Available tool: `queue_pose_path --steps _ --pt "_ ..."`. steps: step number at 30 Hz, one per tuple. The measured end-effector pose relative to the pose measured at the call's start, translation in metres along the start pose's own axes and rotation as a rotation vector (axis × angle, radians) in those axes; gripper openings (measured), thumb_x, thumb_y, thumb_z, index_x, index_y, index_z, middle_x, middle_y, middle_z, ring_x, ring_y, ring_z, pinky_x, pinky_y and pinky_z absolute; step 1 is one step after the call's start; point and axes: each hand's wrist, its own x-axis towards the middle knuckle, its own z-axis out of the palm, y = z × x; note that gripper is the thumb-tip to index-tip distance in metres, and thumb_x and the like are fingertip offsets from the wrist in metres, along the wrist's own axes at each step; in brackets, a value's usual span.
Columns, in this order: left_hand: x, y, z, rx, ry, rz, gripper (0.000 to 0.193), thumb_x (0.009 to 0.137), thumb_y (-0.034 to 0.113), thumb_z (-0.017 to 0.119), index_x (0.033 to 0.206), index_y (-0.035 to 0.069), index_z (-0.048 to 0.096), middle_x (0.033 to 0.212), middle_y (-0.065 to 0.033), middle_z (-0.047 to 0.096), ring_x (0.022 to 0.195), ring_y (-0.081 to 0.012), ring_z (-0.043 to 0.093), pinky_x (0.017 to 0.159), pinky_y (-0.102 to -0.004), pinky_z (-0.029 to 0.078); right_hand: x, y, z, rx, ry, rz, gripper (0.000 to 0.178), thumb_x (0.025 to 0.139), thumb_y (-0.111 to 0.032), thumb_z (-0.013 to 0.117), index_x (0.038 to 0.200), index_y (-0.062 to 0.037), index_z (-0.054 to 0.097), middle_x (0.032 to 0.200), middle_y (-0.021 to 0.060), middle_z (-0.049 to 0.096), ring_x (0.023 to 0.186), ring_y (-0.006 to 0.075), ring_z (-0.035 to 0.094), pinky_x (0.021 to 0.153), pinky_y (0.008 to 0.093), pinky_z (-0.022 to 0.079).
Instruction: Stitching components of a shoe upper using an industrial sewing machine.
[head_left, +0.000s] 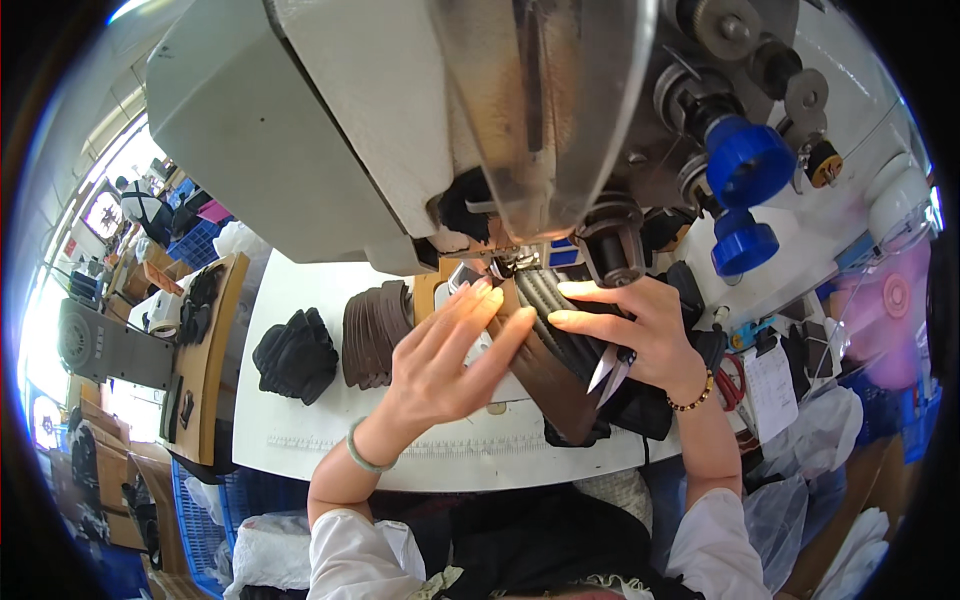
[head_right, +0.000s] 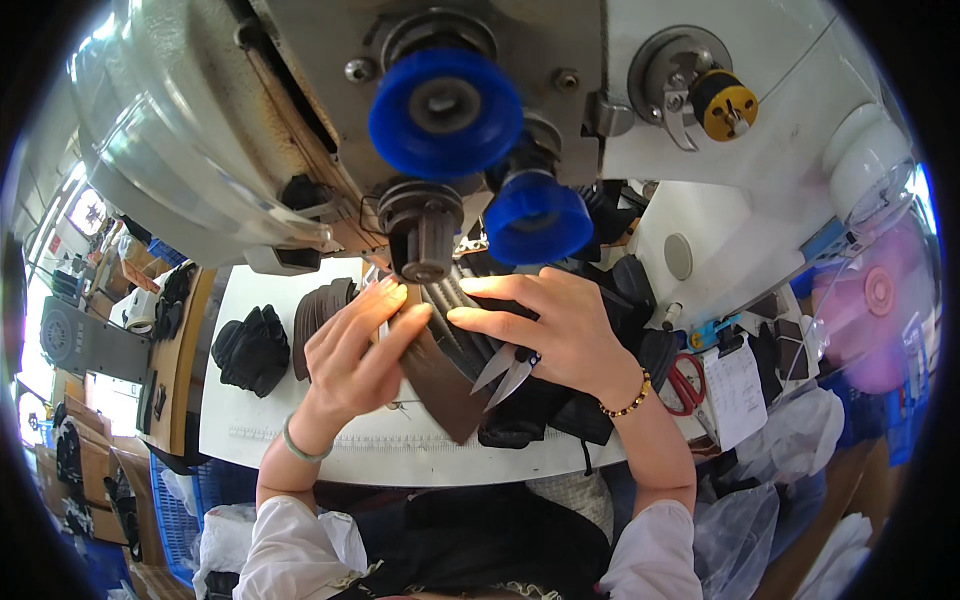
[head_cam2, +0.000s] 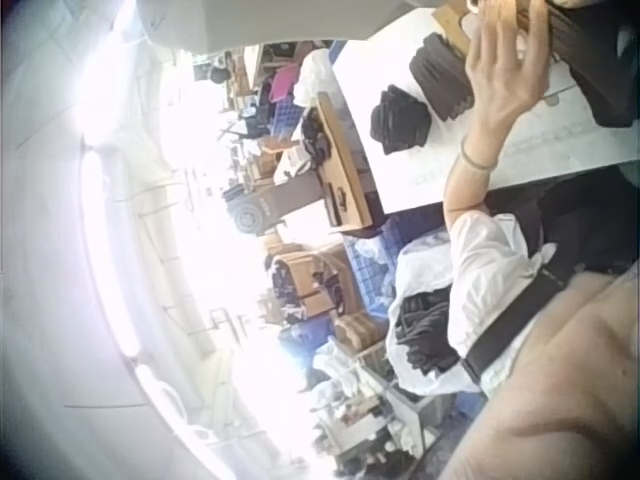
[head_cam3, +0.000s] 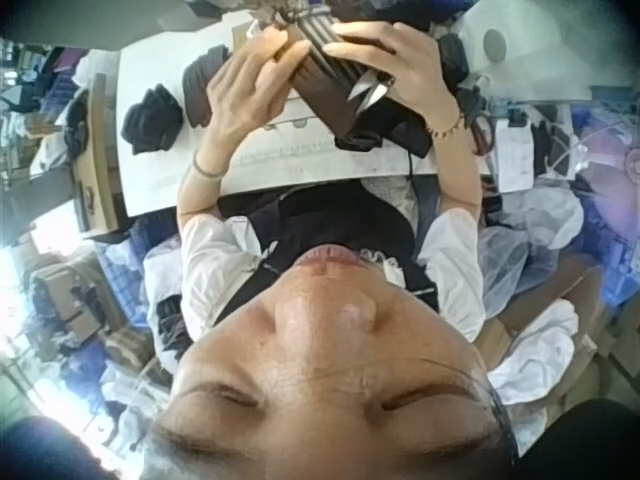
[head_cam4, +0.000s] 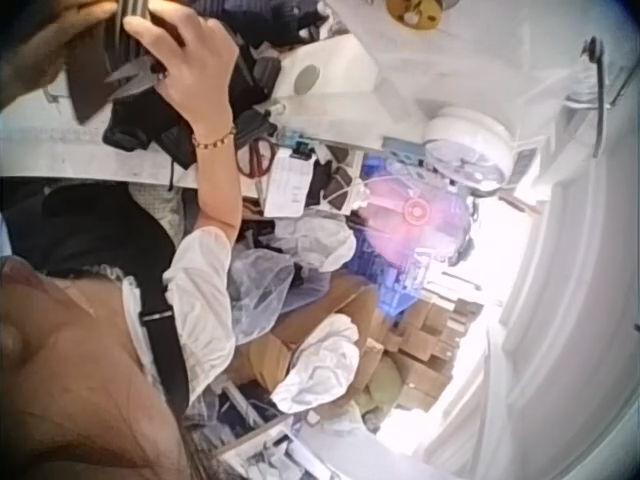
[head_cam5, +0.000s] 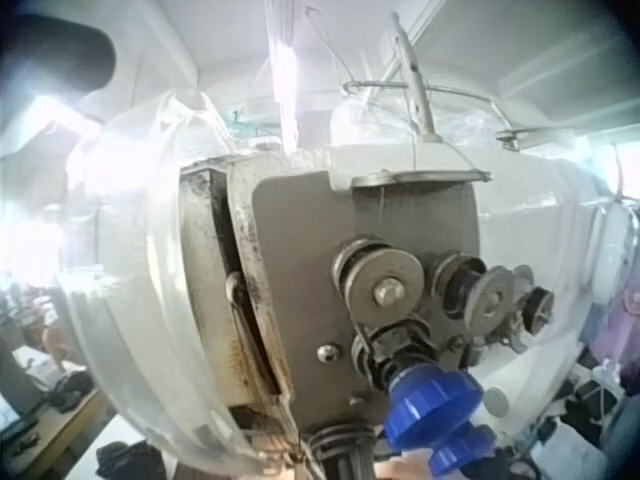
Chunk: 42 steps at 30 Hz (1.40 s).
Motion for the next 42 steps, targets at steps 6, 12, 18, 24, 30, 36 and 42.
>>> queue_pose_path --steps 6,12,18,24,30,36,42 --pt "-0.012 -0.001 0.009 -0.168 0.168 -0.243 0.023 0.073 0.000 0.064 0.096 -0.006 0.065 0.092 -0.0167 0.069 0.083 -0.0301 0.070 0.071 -0.0332 0.057 -0.003 0.009 0.004 0.059 0.007 -0.003 0.048 0.060 -0.013 0.070 0.107 -0.0235 0.069 0.109 -0.0031 0.065 0.065 0.0153 0.055 0.060 0.0275 0.045" --pt "-0.001 0.009 0.001 0.052 0.056 0.074 0.028 0.068 0.001 0.067 0.094 -0.006 0.069 0.088 -0.0095 0.066 0.083 -0.0212 0.068 0.068 -0.0249 0.056 -0.004 0.011 0.005 0.129 0.058 0.002 0.043 0.062 -0.011 0.068 0.103 -0.0219 0.071 0.106 -0.0031 0.066 0.066 0.0154 0.057 0.060 0.0278 0.046" --pt "-0.002 0.005 0.001 0.082 0.052 0.153 0.026 0.069 0.002 0.065 0.094 -0.005 0.069 0.090 -0.0086 0.066 0.086 -0.0199 0.067 0.071 -0.0238 0.056 -0.001 0.003 0.004 0.104 0.065 0.005 0.038 0.065 -0.011 0.066 0.101 -0.0201 0.072 0.102 -0.0025 0.068 0.066 0.0140 0.059 0.057 0.0270 0.046" --pt "-0.004 0.000 0.001 0.066 0.060 0.142 0.026 0.070 0.001 0.065 0.095 -0.004 0.069 0.091 -0.0084 0.066 0.087 -0.0204 0.068 0.071 -0.0236 0.056 -0.002 0.000 0.011 0.113 0.092 0.020 0.040 0.062 -0.012 0.068 0.101 -0.0181 0.071 0.099 -0.0013 0.068 0.066 0.0143 0.059 0.057 0.0274 0.045" --pt "-0.006 -0.009 0.007 0.018 0.041 0.048 0.030 0.068 0.002 0.068 0.098 -0.004 0.068 0.095 -0.0091 0.066 0.085 -0.0224 0.067 0.065 -0.0264 0.055 0.007 -0.005 0.008 0.063 0.009 0.134 0.034 0.063 -0.006 0.069 0.097 -0.0077 0.073 0.103 0.0108 0.070 0.092 0.0283 0.067 0.079 0.0339 0.053" --pt "-0.005 -0.008 0.004 -0.074 0.065 0.076 0.032 0.066 -0.003 0.065 0.098 -0.002 0.069 0.096 -0.0102 0.067 0.085 -0.0222 0.067 0.066 -0.0283 0.055 0.006 0.003 0.003 0.132 0.064 0.050 0.038 0.065 -0.009 0.073 0.102 -0.0147 0.070 0.096 0.0009 0.068 0.076 0.0186 0.061 0.063 0.0297 0.047" --pt "-0.023 -0.055 0.027 -0.283 -0.030 -0.740 0.020 0.076 0.000 0.062 0.095 -0.003 0.067 0.087 -0.0143 0.068 0.083 -0.0197 0.063 0.076 -0.0278 0.048 -0.004 0.030 -0.020 0.205 0.121 0.803 0.010 0.086 -0.007 0.063 0.093 -0.0004 0.060 0.075 0.0022 0.053 0.070 0.0078 0.049 0.065 0.0228 0.041"
